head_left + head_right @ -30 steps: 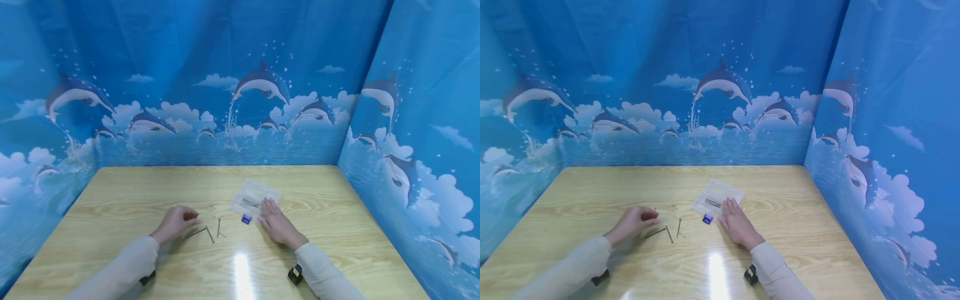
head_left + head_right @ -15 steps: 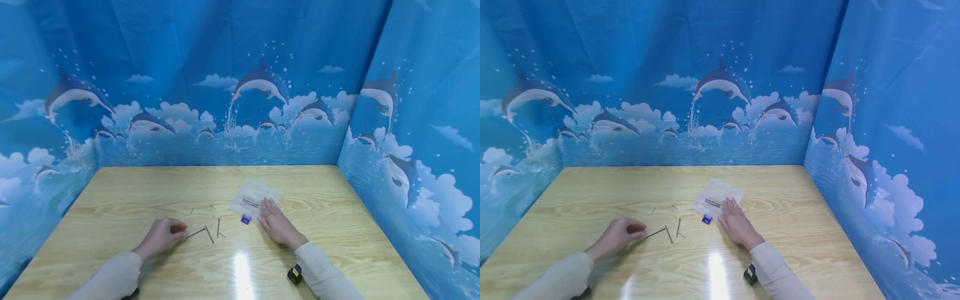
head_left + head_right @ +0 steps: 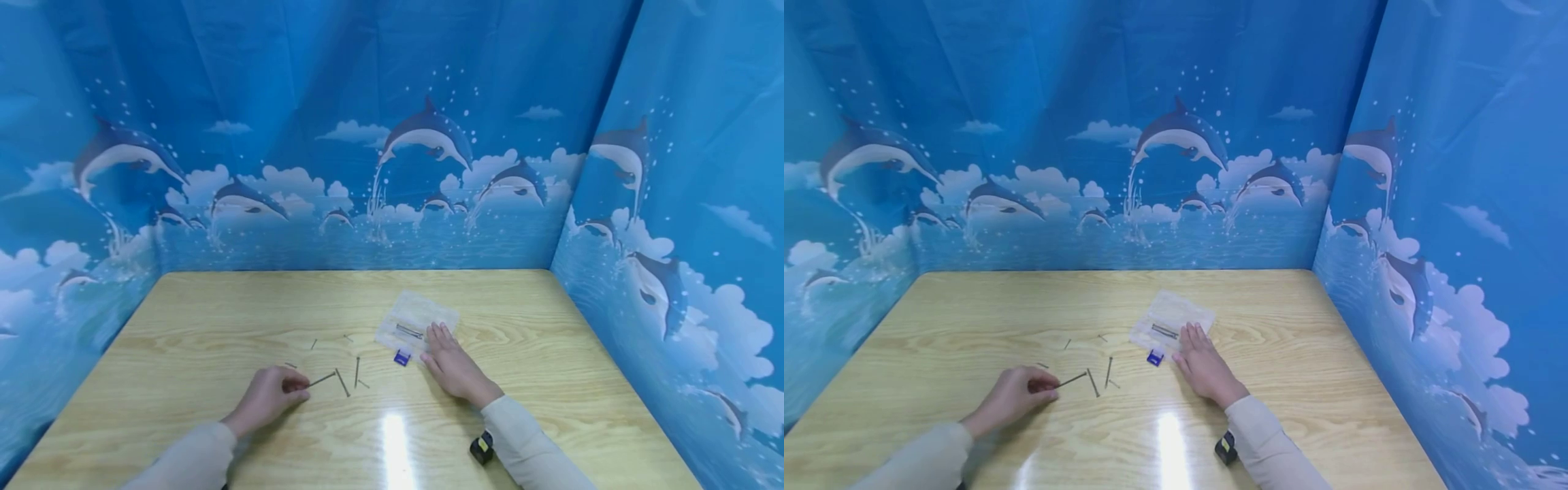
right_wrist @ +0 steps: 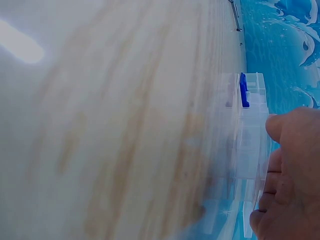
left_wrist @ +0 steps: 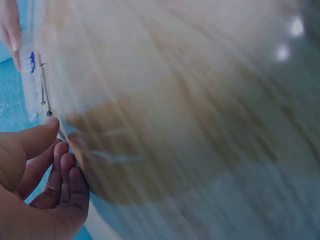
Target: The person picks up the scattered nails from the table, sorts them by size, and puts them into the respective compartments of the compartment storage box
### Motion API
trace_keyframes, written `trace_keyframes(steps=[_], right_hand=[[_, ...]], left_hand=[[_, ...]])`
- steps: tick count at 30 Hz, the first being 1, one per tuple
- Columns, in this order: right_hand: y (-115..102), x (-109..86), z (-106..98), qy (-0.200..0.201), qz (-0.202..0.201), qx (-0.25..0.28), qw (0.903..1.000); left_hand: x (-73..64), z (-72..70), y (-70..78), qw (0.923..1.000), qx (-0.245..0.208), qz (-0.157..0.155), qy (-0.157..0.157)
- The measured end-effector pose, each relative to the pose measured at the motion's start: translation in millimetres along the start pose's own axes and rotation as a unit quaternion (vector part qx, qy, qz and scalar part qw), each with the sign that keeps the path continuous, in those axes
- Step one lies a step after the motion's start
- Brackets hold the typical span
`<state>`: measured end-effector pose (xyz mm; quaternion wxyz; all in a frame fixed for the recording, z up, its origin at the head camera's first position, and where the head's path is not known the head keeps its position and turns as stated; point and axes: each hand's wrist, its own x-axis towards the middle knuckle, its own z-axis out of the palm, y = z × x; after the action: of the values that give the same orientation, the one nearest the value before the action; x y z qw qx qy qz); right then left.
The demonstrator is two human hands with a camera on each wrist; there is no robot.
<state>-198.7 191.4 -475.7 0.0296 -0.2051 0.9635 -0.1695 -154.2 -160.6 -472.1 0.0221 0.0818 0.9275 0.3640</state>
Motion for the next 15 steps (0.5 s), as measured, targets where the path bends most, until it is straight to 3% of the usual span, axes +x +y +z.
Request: trace_keyframes(steps=[15], right_hand=[[0.1, 0.2, -2.0, 0.0, 0.001, 0.001, 1.0]], left_hand=[[1.5, 6.7, 4.6, 0.9995, 0.013, -0.008, 0.027]])
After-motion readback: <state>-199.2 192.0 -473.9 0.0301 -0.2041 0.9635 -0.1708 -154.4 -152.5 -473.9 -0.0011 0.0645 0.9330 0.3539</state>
